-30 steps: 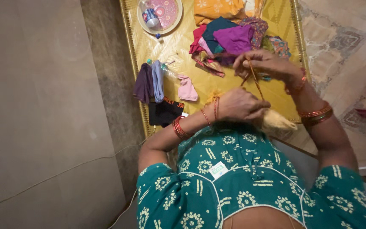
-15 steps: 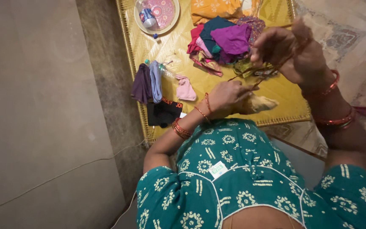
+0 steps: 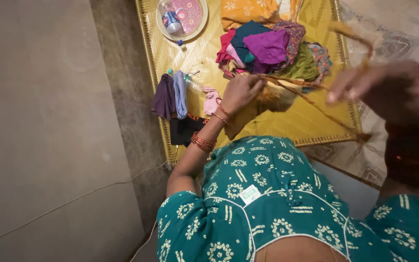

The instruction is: The person folds clothing items on a mat and puts them into a closet, tying some items with strings.

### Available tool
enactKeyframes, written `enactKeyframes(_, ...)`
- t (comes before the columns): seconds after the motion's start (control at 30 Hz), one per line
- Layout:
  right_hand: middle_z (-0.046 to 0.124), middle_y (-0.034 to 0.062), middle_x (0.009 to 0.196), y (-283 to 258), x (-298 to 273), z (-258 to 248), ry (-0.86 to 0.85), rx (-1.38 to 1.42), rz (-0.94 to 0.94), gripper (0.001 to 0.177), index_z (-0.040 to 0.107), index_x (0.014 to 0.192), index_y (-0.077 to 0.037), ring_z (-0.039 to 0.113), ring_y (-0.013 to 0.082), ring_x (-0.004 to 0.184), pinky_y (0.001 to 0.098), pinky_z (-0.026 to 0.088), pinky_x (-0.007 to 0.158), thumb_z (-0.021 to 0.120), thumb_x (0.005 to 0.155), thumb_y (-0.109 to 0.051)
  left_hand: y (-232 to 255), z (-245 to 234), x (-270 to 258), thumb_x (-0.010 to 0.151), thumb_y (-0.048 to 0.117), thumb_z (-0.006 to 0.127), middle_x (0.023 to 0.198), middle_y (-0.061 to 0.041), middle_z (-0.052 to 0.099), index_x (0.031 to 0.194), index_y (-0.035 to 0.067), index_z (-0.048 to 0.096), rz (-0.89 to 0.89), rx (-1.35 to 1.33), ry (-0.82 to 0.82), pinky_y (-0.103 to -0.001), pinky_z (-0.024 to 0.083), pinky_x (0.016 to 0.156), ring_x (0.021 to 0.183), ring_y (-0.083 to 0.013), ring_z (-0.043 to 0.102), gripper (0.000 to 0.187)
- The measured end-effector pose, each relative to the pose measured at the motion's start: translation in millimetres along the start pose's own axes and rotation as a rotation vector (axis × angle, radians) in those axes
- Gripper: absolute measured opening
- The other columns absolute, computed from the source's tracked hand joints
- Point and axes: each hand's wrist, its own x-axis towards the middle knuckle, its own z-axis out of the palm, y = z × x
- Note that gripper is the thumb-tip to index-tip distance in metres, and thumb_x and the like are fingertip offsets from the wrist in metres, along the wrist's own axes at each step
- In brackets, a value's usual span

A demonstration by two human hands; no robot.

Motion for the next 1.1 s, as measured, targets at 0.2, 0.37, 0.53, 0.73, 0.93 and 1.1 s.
enactKeyframes(0.2, 0.071, 0.0219, 0.123, -14.7, -18.6, 69.8, -0.317, -0.058, 0.078, 0.052, 0.085, 0.112, -0.006, 0.063, 0.0354, 0.115, 0.0538, 0.049, 0.099, 0.073, 0.092, -0.053, -9.9, -15.4, 9.9, 0.099, 0.029, 0.061, 0.083, -0.012, 0.074, 0.104, 0.015, 0.078, -0.033, -0.091, 0.214, -0.04, 0.056, 0.066, 0.074, -0.0296, 0.073, 0.023)
enactKeyframes(0.37, 0.07, 0.0299, 0.134, 96.2, -53.5, 101.4, -0.143, 0.401, 0.035, 0.043, 0.08, 0.119, -0.004, 0.066, 0.044, 0.121, 0.0532, 0.054, 0.104, 0.078, 0.097, -0.041, -20.9, -21.6, 19.1, 0.1, 0.018, 0.062, 0.083, -0.008, 0.078, 0.119, 0.011, 0.076, -0.047, -0.321, 0.522, -0.03, 0.054, 0.06, 0.066, -0.0113, 0.072, 0.024)
enactKeyframes(0.53, 0.058, 0.0205, 0.142, 279.7, -97.2, 95.9, 0.719, 0.99, 0.054, 0.053, 0.059, 0.14, -0.008, 0.058, 0.033, 0.127, 0.0463, 0.051, 0.094, 0.071, 0.096, -0.035, -36.8, -31.2, 29.3, 0.103, 0.014, 0.063, 0.076, 0.001, 0.071, 0.124, 0.003, 0.073, -0.063, -0.461, 0.634, -0.026, 0.044, 0.056, 0.066, -0.0036, 0.053, 0.025)
enactKeyframes(0.73, 0.063, 0.0072, 0.13, 333.9, -99.4, 78.0, 1.374, 0.604, 0.338, 0.038, 0.057, 0.132, -0.014, 0.063, 0.0231, 0.117, 0.0424, 0.054, 0.091, 0.065, 0.096, -0.024, -33.7, -32.7, 19.7, 0.106, 0.014, 0.062, 0.076, 0.004, 0.065, 0.124, 0.001, 0.075, -0.036, -0.554, 0.572, -0.025, 0.039, 0.055, 0.065, -0.0032, 0.049, 0.025)
enactKeyframes(0.93, 0.07, 0.0043, 0.118, 249.8, -12.9, 63.2, 1.345, -0.204, -0.069, 0.012, 0.067, 0.112, -0.005, 0.066, 0.0131, 0.097, 0.0285, 0.056, 0.083, 0.071, 0.101, -0.006, -0.1, -37.3, 1.2, 0.103, 0.011, 0.063, 0.083, 0.0, 0.075, 0.119, 0.003, 0.075, 0.024, -0.532, 0.427, -0.024, 0.049, 0.059, 0.069, -0.0032, 0.061, 0.022)
enactKeyframes(1.1, 0.064, 0.0031, 0.097, 194.9, 53.5, 67.5, 1.164, -0.652, -0.048, 0.019, 0.068, 0.107, 0.0, 0.059, 0.0102, 0.084, 0.0258, 0.048, 0.074, 0.08, 0.093, -0.004, 31.9, -41.0, -11.5, 0.099, 0.009, 0.063, 0.07, -0.009, 0.07, 0.115, 0.004, 0.078, -0.005, -0.37, 0.342, -0.026, 0.048, 0.058, 0.06, -0.0094, 0.062, 0.023)
